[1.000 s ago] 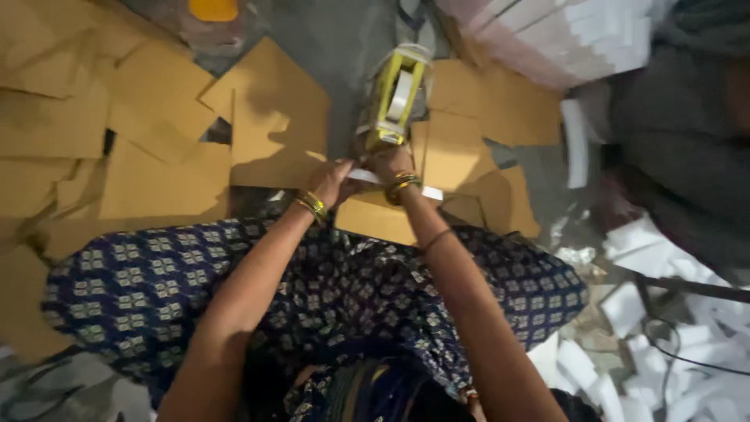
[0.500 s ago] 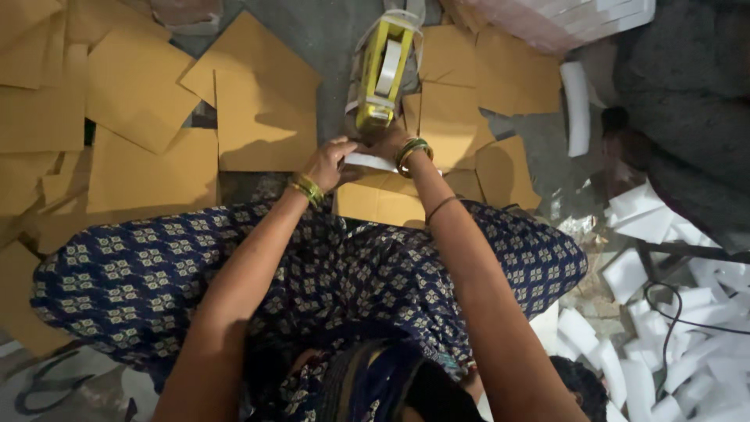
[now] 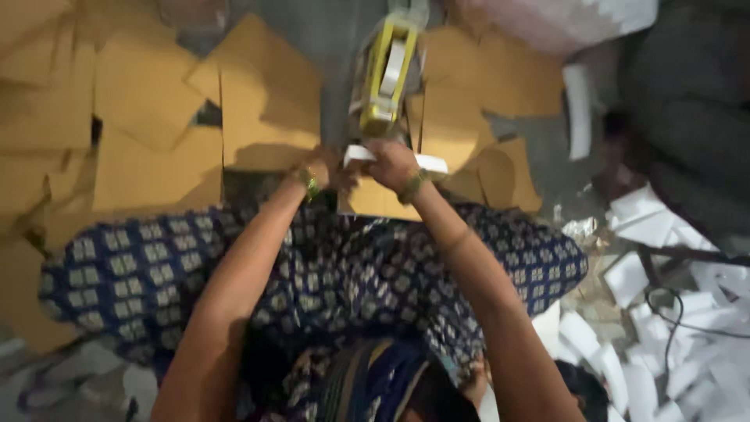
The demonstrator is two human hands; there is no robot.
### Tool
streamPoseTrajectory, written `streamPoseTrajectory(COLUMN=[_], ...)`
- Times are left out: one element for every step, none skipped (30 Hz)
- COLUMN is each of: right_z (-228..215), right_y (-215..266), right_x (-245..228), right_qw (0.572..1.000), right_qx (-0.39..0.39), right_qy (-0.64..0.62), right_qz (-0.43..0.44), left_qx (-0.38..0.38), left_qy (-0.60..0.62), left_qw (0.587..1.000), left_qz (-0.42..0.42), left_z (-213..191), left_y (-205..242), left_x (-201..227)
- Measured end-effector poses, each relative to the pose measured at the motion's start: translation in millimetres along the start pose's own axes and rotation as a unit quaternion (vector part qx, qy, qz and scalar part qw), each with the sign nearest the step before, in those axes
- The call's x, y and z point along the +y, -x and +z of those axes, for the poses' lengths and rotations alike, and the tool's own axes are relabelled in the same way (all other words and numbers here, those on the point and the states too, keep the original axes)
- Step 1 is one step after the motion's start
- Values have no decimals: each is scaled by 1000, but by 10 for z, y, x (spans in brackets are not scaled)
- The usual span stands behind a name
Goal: The person sits on the floor and assembles small rectangular boxes by folding white foam inserts onto brown cardboard bases. They use a handheld tape dispenser to secure the foam pieces to the cardboard, repeating the process for multiple units.
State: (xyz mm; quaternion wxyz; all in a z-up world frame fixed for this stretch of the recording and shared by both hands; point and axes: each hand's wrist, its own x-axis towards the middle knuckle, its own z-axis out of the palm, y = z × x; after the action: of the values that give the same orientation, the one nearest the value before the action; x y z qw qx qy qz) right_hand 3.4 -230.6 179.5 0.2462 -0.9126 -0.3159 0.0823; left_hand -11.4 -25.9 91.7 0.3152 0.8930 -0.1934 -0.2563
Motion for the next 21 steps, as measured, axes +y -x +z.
streamPoseTrajectory(right_z=[-196, -357, -511, -717, -920, -998, -1035, -1035, -945, -737, -500, -221, 42, 281, 497, 623, 636, 567, 472, 376, 267], right_y=[-23, -9, 14, 210, 406, 363, 320, 303, 315, 382, 457, 562, 672, 750, 806, 808, 790, 744, 656, 560, 427], right_x=[-37, -80, -124, -165, -207, -255, -279, -264, -245, -252, -215, -151, -39, 94, 209, 336, 468, 577, 636, 646, 648], right_qw=[995, 995, 989, 988, 986, 967, 929, 872, 850, 826, 799, 795, 788, 791, 792, 793, 793, 793, 791, 802, 811], right_qx=[77, 102, 125, 127, 128, 209, 285, 353, 383, 408, 432, 406, 379, 342, 303, 266, 305, 342, 378, 343, 308], right_qy=[-18, -5, 8, 45, 82, -8, -99, -189, -232, -274, -315, -335, -355, -365, -374, -382, -361, -339, -315, -355, -393], right_qz=[-60, 8, 77, 73, 68, 144, 215, 283, 279, 277, 275, 302, 330, 353, 375, 392, 384, 374, 364, 336, 306], left_qx=[30, 12, -8, -29, -11, 11, 32, 89, 145, 196, 195, 190, 185, 160, 135, 113, 134, 154, 175, 143, 111], left_qy=[-12, 187, 378, 556, 557, 549, 539, 424, 300, 173, 112, 53, -7, -67, -127, -189, -200, -211, -222, -213, -204], left_qw=[999, 980, 923, 826, 820, 816, 809, 881, 933, 962, 973, 980, 983, 985, 983, 975, 971, 965, 959, 966, 973], left_qz=[43, 62, 78, 87, 131, 183, 234, 188, 136, 78, 55, 29, 3, -3, -9, -14, -2, 10, 21, 11, 1], left_z=[-195, -337, -529, -643, -683, -826, -959, -1026, -1046, -1051, -1067, -1013, -927, -840, -738, -660, -556, -429, -339, -273, -218], left_y=[58, 108, 112, 195, 328, 373, 420, 489, 549, 582, 558, 530, 483, 421, 350, 258, 207, 199, 171, 113, 53], left_x=[30, 82, 121, 198, 343, 517, 704, 886, 1053, 1167, 1211, 1222, 1202, 1152, 1096, 1024, 960, 910, 852, 797, 749])
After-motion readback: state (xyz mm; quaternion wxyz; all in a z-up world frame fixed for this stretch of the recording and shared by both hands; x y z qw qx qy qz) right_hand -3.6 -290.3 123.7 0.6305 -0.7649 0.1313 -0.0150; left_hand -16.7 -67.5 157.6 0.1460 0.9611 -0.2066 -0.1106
